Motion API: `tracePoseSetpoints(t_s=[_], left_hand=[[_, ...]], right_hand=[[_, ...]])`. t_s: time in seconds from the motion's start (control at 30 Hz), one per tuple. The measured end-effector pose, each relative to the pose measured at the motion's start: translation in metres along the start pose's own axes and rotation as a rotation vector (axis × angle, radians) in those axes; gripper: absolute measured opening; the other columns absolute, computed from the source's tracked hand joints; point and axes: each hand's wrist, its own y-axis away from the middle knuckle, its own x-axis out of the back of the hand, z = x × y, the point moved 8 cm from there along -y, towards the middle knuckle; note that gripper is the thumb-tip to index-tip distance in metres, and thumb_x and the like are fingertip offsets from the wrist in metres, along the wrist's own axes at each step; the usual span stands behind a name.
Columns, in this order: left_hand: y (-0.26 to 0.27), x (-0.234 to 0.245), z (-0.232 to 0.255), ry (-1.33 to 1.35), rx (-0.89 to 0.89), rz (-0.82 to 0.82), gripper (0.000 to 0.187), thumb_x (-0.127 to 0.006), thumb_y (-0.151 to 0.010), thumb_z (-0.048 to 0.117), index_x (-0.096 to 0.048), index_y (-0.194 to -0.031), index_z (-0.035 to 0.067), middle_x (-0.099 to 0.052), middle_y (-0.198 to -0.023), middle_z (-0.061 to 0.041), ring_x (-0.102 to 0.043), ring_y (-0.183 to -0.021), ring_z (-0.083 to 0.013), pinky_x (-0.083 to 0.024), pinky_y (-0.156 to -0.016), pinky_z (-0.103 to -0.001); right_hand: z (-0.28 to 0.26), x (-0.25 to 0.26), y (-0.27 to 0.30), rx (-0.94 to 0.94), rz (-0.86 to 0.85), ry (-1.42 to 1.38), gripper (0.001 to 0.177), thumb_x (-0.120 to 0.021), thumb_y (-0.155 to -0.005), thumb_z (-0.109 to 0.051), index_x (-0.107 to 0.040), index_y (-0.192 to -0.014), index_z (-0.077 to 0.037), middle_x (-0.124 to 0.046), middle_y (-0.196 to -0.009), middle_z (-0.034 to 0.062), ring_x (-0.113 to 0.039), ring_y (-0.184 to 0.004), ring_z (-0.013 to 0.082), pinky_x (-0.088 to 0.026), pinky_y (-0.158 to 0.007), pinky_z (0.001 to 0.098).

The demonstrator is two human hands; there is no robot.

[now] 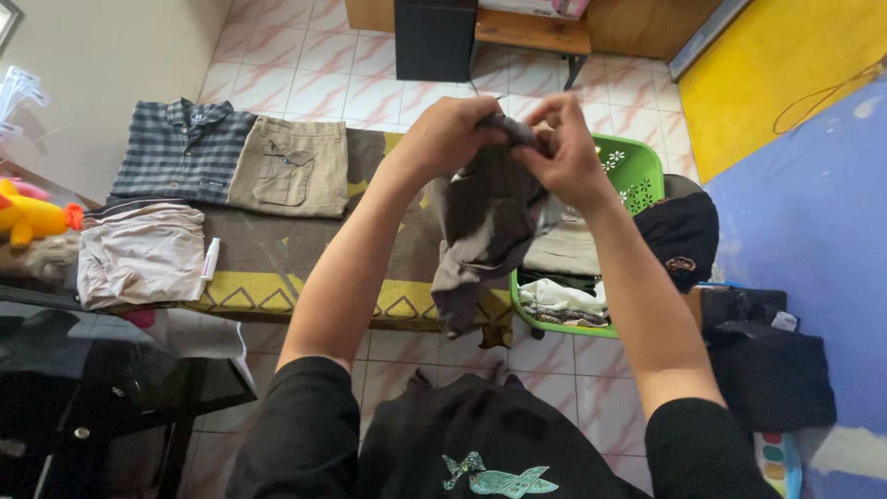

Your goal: The person picks up several pairs of shorts and shirts from a basket, spreads each one out on a table to flatten it by hand, folds them into rectangular shapes, and then places the folded items onto a shelf in a cabinet.

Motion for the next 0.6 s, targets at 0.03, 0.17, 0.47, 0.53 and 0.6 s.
tracePoseSetpoints(t_s=[0.03, 0.17, 0.47, 0.53, 0.6], left_hand=[[0.003, -0.001, -0.001, -0.003, -0.002, 0.002, 0.023, -0.080, -0.091, 0.019, -0.071, -0.107, 0.005, -0.072, -0.092, -0.016, -0.070, -0.091, -0.0375, -0.054, -0.078, -0.044], [0.025, 0.035, 0.009, 0.195, -0.147, 0.243, 0.015, -0.073, -0.097, 0.011, -0.069, -0.109, 0.004, -0.073, -0.098, -0.015, -0.072, -0.094, -0.0363, -0.057, -0.083, -0.039], [0.110, 0.117, -0.029, -0.339, 0.200, 0.561, 0.020, -0.073, -0.100, 0.006, -0.057, -0.109, 0.001, -0.068, -0.095, -0.018, -0.068, -0.090, -0.0365, -0.048, -0.080, -0.040], [0.138, 0.124, -0.043, -0.196, 0.251, 0.606, 0.020, -0.071, -0.098, 0.006, -0.052, -0.104, 0.002, -0.069, -0.095, -0.015, -0.066, -0.087, -0.0325, -0.050, -0.078, -0.038], [0.165, 0.128, -0.053, -0.051, 0.303, 0.655, 0.022, -0.069, -0.097, 0.006, -0.048, -0.099, 0.002, -0.070, -0.095, -0.013, -0.065, -0.084, -0.0286, -0.052, -0.076, -0.036]], right_hand=[[0.007, 0.001, 0.005, 0.004, 0.000, 0.000, 0.054, -0.071, -0.094, 0.014, -0.040, -0.130, -0.011, -0.057, -0.120, 0.0062, -0.064, -0.099, 0.0129, -0.052, -0.081, 0.0267], [0.058, 0.004, 0.034, 0.039, 0.010, 0.774, 0.029, -0.074, -0.088, -0.006, -0.064, -0.115, -0.005, -0.070, -0.105, 0.0194, -0.068, -0.100, 0.0380, -0.054, -0.083, 0.0414], [0.142, 0.088, 0.041, -0.139, 0.425, 0.729, 0.019, -0.066, -0.082, -0.001, -0.076, -0.097, -0.006, -0.075, -0.096, 0.0154, -0.073, -0.089, 0.0296, -0.056, -0.082, 0.0377], [0.139, 0.102, 0.029, -0.300, 0.515, 0.453, 0.025, -0.062, -0.083, -0.002, -0.075, -0.102, -0.010, -0.077, -0.090, 0.0100, -0.073, -0.082, 0.0253, -0.056, -0.077, 0.0358], [0.097, 0.093, 0.019, -0.101, 0.542, 0.561, 0.018, -0.068, -0.082, -0.002, -0.075, -0.097, -0.009, -0.077, -0.094, 0.0093, -0.073, -0.083, 0.0261, -0.056, -0.077, 0.0372]])
